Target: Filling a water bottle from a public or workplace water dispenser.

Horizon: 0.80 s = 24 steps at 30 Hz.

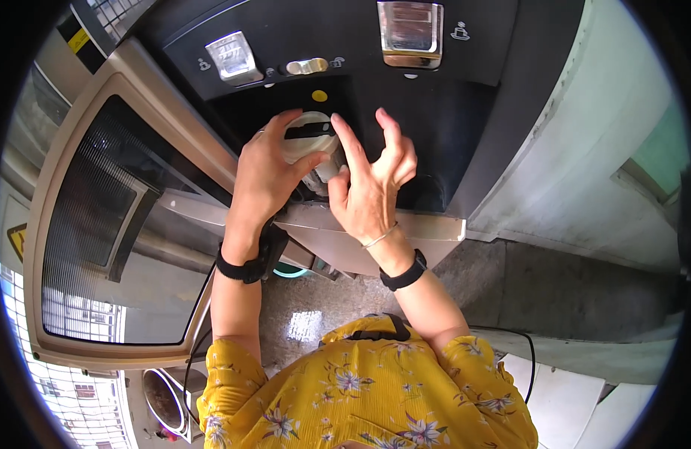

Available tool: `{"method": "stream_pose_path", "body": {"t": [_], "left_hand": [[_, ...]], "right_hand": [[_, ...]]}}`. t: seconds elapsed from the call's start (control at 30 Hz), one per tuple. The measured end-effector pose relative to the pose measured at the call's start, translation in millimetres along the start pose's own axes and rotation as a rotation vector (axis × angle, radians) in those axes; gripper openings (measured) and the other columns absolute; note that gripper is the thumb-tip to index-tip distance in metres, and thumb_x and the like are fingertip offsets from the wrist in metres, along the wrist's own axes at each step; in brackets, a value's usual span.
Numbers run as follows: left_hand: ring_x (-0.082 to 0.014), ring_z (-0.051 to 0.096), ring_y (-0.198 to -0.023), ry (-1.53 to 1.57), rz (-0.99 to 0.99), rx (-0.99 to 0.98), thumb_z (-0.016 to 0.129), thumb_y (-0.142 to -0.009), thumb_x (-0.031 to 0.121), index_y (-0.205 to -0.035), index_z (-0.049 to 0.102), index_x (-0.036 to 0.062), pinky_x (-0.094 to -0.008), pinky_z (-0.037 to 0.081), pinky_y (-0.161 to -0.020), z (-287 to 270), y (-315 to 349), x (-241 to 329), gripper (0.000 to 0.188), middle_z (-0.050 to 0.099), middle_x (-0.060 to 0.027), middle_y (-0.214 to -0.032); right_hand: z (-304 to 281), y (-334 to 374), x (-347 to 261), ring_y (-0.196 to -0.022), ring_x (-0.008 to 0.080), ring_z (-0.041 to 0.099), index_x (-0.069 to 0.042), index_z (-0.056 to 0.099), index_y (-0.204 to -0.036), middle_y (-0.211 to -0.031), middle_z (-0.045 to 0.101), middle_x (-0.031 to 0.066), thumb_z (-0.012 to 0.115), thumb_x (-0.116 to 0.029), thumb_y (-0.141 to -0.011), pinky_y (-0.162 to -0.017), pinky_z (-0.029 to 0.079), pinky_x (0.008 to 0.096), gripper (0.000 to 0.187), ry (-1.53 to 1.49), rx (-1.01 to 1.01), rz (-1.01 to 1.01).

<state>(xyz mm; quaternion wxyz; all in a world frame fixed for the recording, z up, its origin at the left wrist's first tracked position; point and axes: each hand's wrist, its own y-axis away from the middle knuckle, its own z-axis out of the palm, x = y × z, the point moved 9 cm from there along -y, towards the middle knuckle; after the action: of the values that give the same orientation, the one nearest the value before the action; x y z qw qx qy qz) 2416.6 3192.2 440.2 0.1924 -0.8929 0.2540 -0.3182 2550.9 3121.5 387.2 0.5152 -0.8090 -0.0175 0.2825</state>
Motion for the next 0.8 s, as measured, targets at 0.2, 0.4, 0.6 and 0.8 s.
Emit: {"method": "stream_pose_path", "body": {"t": [0.2, 0.4, 0.6, 0.8], "left_hand": [[-0.0305, 0.069, -0.119, -0.024, -0.079, -0.022, 0.092, -0.073, 0.028, -0.135, 0.062, 0.0006, -0.0371, 0.055, -0.096, 1, 1, -7, 0.074, 0.071, -0.0181, -0.127], [-0.0348, 0.07, -0.111, -0.054, -0.035, 0.006, 0.092, -0.07, 0.032, -0.133, 0.063, -0.0009, -0.0396, 0.057, -0.092, -1, 1, -10, 0.077, 0.071, -0.0212, -0.121], [-0.0341, 0.071, -0.109, -0.062, -0.005, 0.027, 0.092, -0.07, 0.035, -0.131, 0.064, -0.0008, -0.0391, 0.057, -0.089, -1, -2, -10, 0.077, 0.072, -0.021, -0.119], [-0.0309, 0.073, -0.105, -0.105, 0.009, -0.045, 0.09, -0.075, 0.034, -0.129, 0.066, -0.0001, -0.037, 0.057, -0.086, 3, -4, -6, 0.068, 0.073, -0.0191, -0.119]], "right_hand": [[15, -1, 8, -0.132, 0.0407, 0.031, -0.025, 0.067, -0.132, -0.161, 0.028, 0.0138, 0.064, -0.004, -0.07, -0.111, 0.023, 0.0543, 0.066, 0.015, -0.055, -0.008], [19, -1, 8, -0.134, 0.0401, 0.031, -0.026, 0.069, -0.13, -0.159, 0.03, 0.0143, 0.067, 0.001, -0.068, -0.111, 0.024, 0.0531, 0.068, 0.016, -0.065, -0.014], [22, 3, 11, -0.134, 0.0396, 0.032, -0.026, 0.066, -0.135, -0.152, 0.035, 0.0141, 0.067, 0.004, -0.07, -0.111, 0.024, 0.0524, 0.071, 0.011, -0.064, 0.013], [22, 3, 12, -0.134, 0.0405, 0.032, -0.02, 0.061, -0.14, -0.149, 0.036, 0.0166, 0.066, 0.002, -0.072, -0.111, 0.025, 0.053, 0.071, -0.026, -0.104, -0.005]]}}
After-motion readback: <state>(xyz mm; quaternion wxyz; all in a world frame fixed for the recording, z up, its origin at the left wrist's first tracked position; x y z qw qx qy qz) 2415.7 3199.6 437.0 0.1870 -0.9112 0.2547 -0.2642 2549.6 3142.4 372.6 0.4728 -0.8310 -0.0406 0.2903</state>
